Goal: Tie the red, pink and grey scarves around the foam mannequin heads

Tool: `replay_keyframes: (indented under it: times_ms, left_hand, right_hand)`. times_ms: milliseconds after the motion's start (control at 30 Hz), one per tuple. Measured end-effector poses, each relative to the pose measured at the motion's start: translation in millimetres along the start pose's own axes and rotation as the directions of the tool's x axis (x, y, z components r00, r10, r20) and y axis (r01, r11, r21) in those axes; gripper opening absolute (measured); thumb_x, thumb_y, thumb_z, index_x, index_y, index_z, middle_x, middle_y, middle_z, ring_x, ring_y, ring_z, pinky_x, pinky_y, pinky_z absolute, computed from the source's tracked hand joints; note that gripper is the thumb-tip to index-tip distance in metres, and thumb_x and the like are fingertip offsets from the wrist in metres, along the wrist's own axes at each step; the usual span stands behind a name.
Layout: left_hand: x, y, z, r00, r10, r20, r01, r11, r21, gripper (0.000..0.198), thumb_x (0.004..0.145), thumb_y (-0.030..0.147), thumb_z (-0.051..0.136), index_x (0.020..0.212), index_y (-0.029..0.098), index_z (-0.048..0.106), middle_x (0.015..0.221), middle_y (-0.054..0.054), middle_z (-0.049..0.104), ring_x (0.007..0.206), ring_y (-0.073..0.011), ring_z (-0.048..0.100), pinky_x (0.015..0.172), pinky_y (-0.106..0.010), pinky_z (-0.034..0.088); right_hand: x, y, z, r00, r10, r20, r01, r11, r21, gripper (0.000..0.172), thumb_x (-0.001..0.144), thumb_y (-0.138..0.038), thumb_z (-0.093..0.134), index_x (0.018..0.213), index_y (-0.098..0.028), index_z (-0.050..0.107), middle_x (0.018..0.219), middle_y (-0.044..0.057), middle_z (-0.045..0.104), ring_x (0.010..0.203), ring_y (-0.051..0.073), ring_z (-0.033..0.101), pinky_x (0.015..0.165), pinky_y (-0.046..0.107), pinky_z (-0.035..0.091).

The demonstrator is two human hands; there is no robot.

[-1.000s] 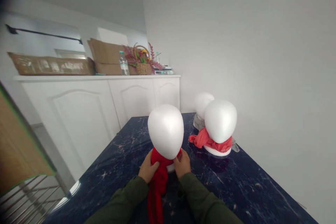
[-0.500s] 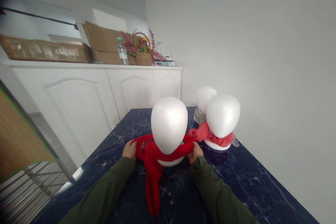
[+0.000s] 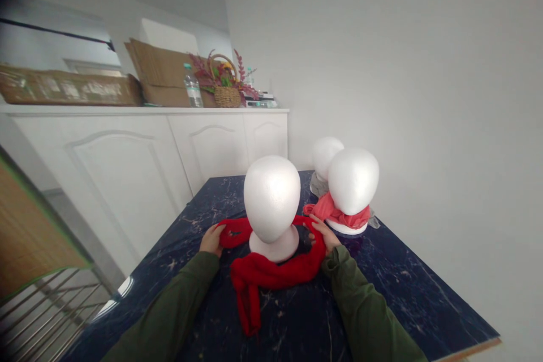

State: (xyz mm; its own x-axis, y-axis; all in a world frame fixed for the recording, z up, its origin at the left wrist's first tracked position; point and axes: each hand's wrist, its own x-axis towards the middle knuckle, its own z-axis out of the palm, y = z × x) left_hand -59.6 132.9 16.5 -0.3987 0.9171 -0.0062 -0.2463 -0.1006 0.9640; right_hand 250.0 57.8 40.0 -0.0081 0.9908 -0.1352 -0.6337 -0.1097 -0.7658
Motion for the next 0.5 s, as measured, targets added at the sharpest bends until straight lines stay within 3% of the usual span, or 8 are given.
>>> replay_keyframes:
  times_ms: [133, 200, 233, 267, 333, 367, 433, 500]
  left_hand:
    - [-9.7, 8.7, -1.1, 0.988, 0.148, 0.036, -0.152, 0.978, 0.146, 0.036, 0.060, 0.014, 0.061, 0.095, 0.015, 0.054, 0.097, -0.009, 0.060, 0.091, -0.0219, 0.058, 0.085, -0.040, 0.045]
    - [-24.2, 13.3, 2.5, 0.936, 0.325, 0.136, -0.350, 0.897, 0.269, 0.044, 0.058, 0.017, 0.064, 0.101, 0.016, 0.053, 0.112, -0.009, 0.053, 0.110, -0.0242, 0.047, 0.097, -0.039, 0.034]
    - [-33.6, 13.9, 5.9, 0.881, 0.411, 0.235, -0.471, 0.815, 0.339, 0.044, 0.060, 0.019, 0.063, 0.103, 0.016, 0.053, 0.114, -0.009, 0.052, 0.113, -0.0247, 0.044, 0.099, -0.038, 0.031]
    - [-43.8, 12.7, 10.1, 0.807, 0.466, 0.363, -0.585, 0.711, 0.390, 0.043, 0.063, 0.022, 0.060, 0.105, 0.016, 0.053, 0.114, -0.010, 0.052, 0.112, -0.0250, 0.044, 0.099, -0.038, 0.031]
    - [-63.1, 5.2, 19.6, 0.656, 0.462, 0.597, -0.744, 0.527, 0.410, 0.048, 0.067, 0.028, 0.057, 0.112, 0.013, 0.048, 0.113, -0.012, 0.053, 0.109, -0.0258, 0.047, 0.097, -0.040, 0.033]
    - [-70.9, -0.4, 24.0, 0.612, 0.432, 0.662, -0.776, 0.490, 0.397, 0.055, 0.067, 0.030, 0.057, 0.117, 0.012, 0.043, 0.115, -0.013, 0.051, 0.109, -0.0262, 0.047, 0.096, -0.041, 0.034]
    - [-79.9, -12.3, 30.0, 0.573, 0.392, 0.719, -0.800, 0.459, 0.387, 0.068, 0.065, 0.034, 0.059, 0.124, 0.011, 0.034, 0.121, -0.015, 0.046, 0.113, -0.0274, 0.043, 0.098, -0.042, 0.032]
    - [-80.5, -20.4, 31.6, 0.583, 0.380, 0.719, -0.796, 0.443, 0.412, 0.072, 0.064, 0.034, 0.060, 0.126, 0.010, 0.030, 0.124, -0.016, 0.043, 0.116, -0.0282, 0.040, 0.099, -0.042, 0.030]
  right_hand:
    - [-16.4, 5.8, -7.4, 0.979, -0.178, -0.098, 0.153, 0.963, -0.223, 0.059, 0.058, -0.024, 0.065, 0.114, -0.020, 0.047, 0.072, -0.001, 0.063, 0.038, 0.005, 0.041, 0.032, 0.015, 0.026]
    - [-23.2, 9.4, -12.2, 0.940, -0.283, -0.193, 0.203, 0.913, -0.353, 0.062, 0.057, -0.027, 0.065, 0.115, -0.016, 0.047, 0.058, -0.003, 0.059, 0.036, 0.007, 0.041, 0.033, 0.017, 0.028]
    - [-26.5, 11.1, -14.5, 0.910, -0.335, -0.242, 0.220, 0.888, -0.403, 0.062, 0.056, -0.029, 0.065, 0.114, -0.014, 0.048, 0.051, -0.005, 0.056, 0.036, 0.007, 0.040, 0.033, 0.018, 0.029]
    - [-30.2, 12.5, -16.7, 0.876, -0.385, -0.291, 0.234, 0.866, -0.441, 0.061, 0.057, -0.030, 0.064, 0.114, -0.013, 0.049, 0.046, -0.006, 0.052, 0.035, 0.008, 0.040, 0.033, 0.018, 0.030]
    - [-40.1, 14.3, -21.0, 0.787, -0.485, -0.381, 0.278, 0.831, -0.482, 0.060, 0.058, -0.033, 0.063, 0.113, -0.011, 0.050, 0.042, -0.007, 0.048, 0.035, 0.008, 0.040, 0.034, 0.019, 0.032]
    - [-46.8, 15.0, -23.0, 0.732, -0.536, -0.420, 0.310, 0.812, -0.494, 0.060, 0.058, -0.034, 0.062, 0.113, -0.012, 0.050, 0.043, -0.007, 0.048, 0.036, 0.008, 0.040, 0.035, 0.020, 0.034]
    - [-65.4, 16.3, -26.4, 0.616, -0.627, -0.477, 0.365, 0.764, -0.533, 0.060, 0.060, -0.035, 0.061, 0.115, -0.013, 0.049, 0.046, -0.006, 0.051, 0.037, 0.009, 0.042, 0.036, 0.020, 0.036]
    - [-91.0, 17.3, -27.9, 0.530, -0.696, -0.484, 0.394, 0.708, -0.587, 0.060, 0.062, -0.036, 0.061, 0.117, -0.015, 0.048, 0.053, -0.003, 0.055, 0.040, 0.010, 0.046, 0.037, 0.021, 0.039]
